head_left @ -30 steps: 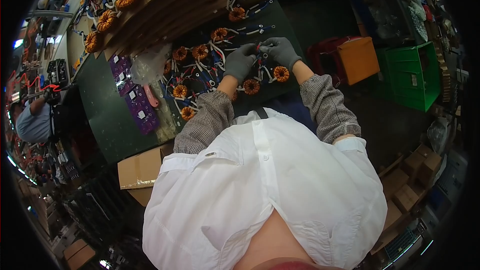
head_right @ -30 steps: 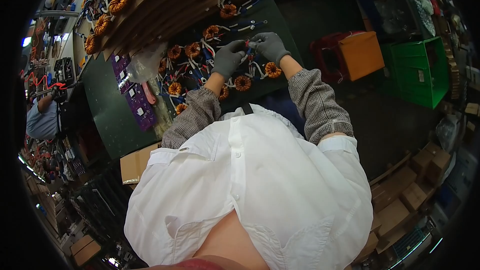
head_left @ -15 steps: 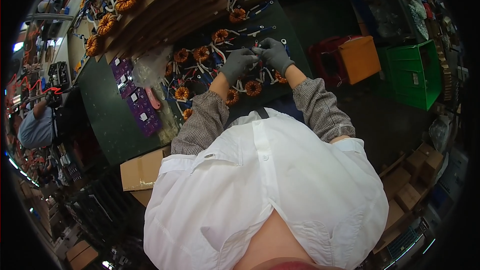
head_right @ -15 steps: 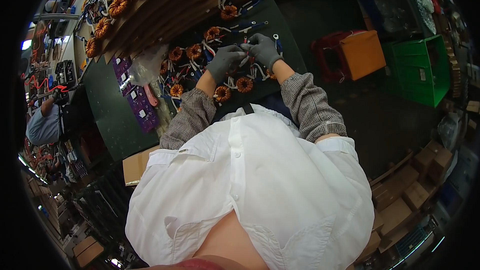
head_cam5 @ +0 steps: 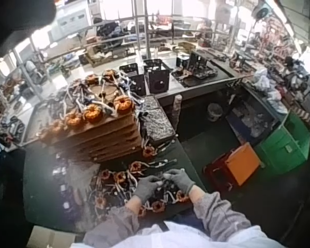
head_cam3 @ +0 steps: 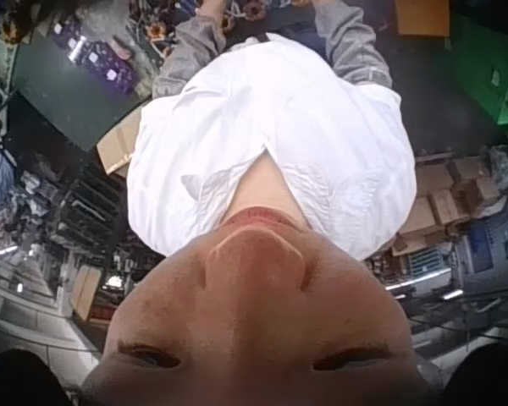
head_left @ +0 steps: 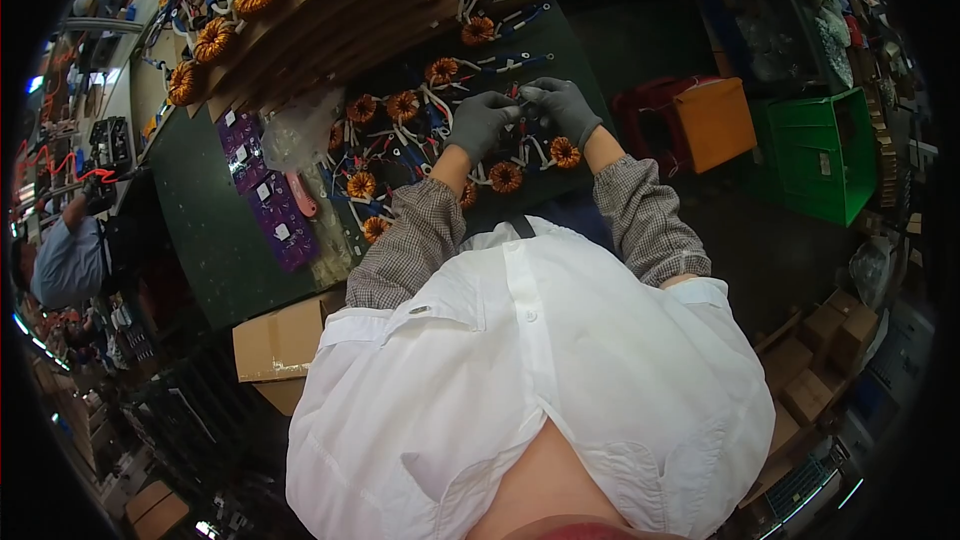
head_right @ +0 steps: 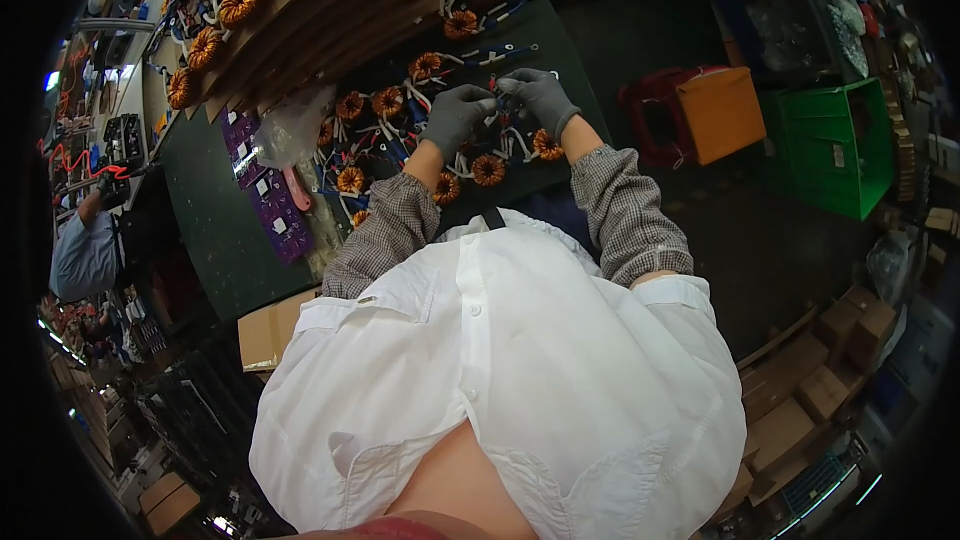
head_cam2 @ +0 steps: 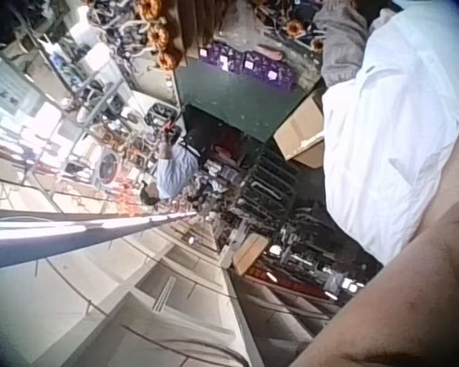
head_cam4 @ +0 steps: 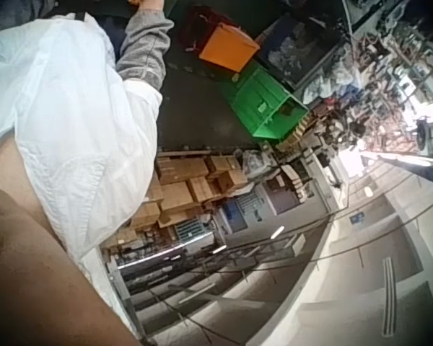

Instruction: The recorder is assembling and preparing electrical transformer cores by bundling wires and securing them with zip ties on a factory assembly line.

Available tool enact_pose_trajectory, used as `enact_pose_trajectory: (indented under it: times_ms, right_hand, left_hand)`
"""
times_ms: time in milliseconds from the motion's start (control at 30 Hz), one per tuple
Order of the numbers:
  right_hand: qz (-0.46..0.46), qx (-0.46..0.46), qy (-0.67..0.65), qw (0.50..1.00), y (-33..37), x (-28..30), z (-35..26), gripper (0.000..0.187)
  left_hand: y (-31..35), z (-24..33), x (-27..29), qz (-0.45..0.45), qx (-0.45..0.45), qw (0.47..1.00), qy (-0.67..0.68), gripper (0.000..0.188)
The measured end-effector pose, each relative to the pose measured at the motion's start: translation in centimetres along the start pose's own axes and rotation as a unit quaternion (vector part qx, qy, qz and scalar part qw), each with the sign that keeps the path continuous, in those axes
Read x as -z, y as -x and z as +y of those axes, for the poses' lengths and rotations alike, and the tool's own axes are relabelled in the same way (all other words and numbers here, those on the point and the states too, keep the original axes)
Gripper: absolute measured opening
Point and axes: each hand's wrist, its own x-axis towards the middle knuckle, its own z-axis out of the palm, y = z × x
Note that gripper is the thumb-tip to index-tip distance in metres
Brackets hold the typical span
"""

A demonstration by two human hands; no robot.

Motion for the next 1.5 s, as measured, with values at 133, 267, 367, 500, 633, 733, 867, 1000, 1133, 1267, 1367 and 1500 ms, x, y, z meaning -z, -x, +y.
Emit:
enact_pose_trajectory:
  times_ms: [133, 267, 367, 500, 633, 733, 867, 1000, 1133, 1267, 1367, 1500]
  right_hand:
    - [-0.026, -0.007, -0.114, 0.993, -0.5, 0.2, 0.8, 0.02]
    - [-0.033, -0.016, -0.158, 0.987, -0.5, 0.1, 0.9, 0.02]
    - [-0.03, 0.002, -0.013, 0.999, 0.4, -0.1, -0.7, 0.019]
    - [-0.021, 0.058, 0.069, 0.996, -0.4, 0.1, -0.4, 0.018]
    - [0.037, 0.179, 0.083, 0.98, 1.1, -1.7, 0.5, 0.015]
    - [0.037, 0.179, 0.024, 0.983, 1.7, -2.0, 1.6, 0.016]
    - [0.198, 0.156, -0.01, 0.968, 5.1, -1.7, 0.9, 0.022]
    - [0.36, 0.065, 0.013, 0.93, 8.7, 1.4, 4.8, 0.04]
    - [0.299, -0.204, -0.149, 0.92, 11.2, -0.3, 7.0, 0.051]
    - [0.236, -0.156, -0.161, 0.946, 7.2, -2.8, 5.4, 0.059]
    - [0.259, -0.052, -0.076, 0.962, 1.8, -2.3, 4.6, 0.06]
    - [0.294, 0.019, 0.204, 0.934, -3.3, -1.1, 0.8, 0.06]
  left_hand:
    - [-0.9, -1.3, 0.1, 0.032, 0.0, 0.999, 0.038, 0.022]
    - [-1.0, -1.2, -0.1, 0.039, 0.013, 0.999, 0.033, 0.023]
    - [-1.2, -1.8, -0.4, 0.062, -0.018, 0.998, 0.017, 0.023]
    - [-0.4, -1.1, -1.3, 0.112, -0.11, 0.967, -0.201, 0.033]
    - [-1.1, -0.4, -1.4, 0.128, -0.181, 0.873, -0.435, 0.035]
    - [-1.4, -1.0, -1.9, 0.152, -0.179, 0.872, -0.428, 0.03]
    - [3.1, -1.1, 0.3, 0.207, -0.311, 0.878, -0.299, 0.046]
    - [11.4, -6.4, 5.9, 0.343, -0.377, 0.787, -0.346, 0.052]
    - [17.4, -12.8, 9.5, 0.295, -0.287, 0.77, -0.488, 0.055]
    - [15.8, -16.5, 9.7, 0.285, -0.282, 0.749, -0.527, 0.057]
    - [14.3, -16.7, 9.7, 0.267, -0.309, 0.741, -0.533, 0.053]
    - [12.1, -14.2, 8.8, 0.203, -0.321, 0.755, -0.535, 0.053]
